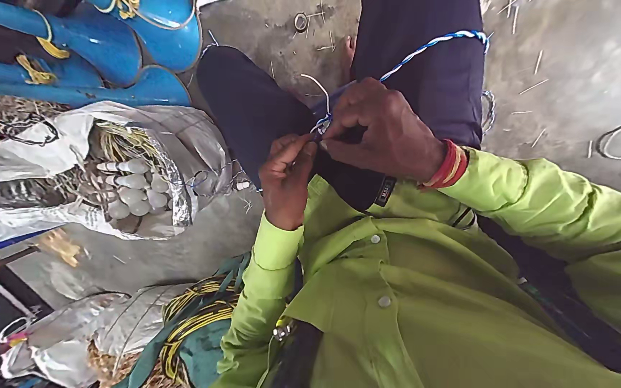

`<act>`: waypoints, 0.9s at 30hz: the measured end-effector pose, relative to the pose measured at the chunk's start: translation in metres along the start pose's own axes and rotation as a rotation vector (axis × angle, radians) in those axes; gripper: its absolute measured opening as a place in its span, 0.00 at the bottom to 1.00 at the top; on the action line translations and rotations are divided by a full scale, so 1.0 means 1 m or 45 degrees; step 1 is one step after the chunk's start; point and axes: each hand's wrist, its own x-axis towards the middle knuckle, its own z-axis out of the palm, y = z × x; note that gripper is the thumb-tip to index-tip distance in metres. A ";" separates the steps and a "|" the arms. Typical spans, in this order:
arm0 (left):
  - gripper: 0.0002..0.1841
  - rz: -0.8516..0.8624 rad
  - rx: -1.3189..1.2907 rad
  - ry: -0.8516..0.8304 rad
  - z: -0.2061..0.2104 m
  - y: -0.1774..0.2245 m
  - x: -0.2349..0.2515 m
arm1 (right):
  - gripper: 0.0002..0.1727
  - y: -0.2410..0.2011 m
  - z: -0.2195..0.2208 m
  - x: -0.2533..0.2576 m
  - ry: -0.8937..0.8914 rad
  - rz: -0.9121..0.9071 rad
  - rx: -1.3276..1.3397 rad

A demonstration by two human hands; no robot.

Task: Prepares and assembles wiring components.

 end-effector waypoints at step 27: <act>0.07 -0.090 -0.058 0.212 0.015 0.008 0.004 | 0.13 0.001 0.003 0.000 0.000 -0.034 -0.060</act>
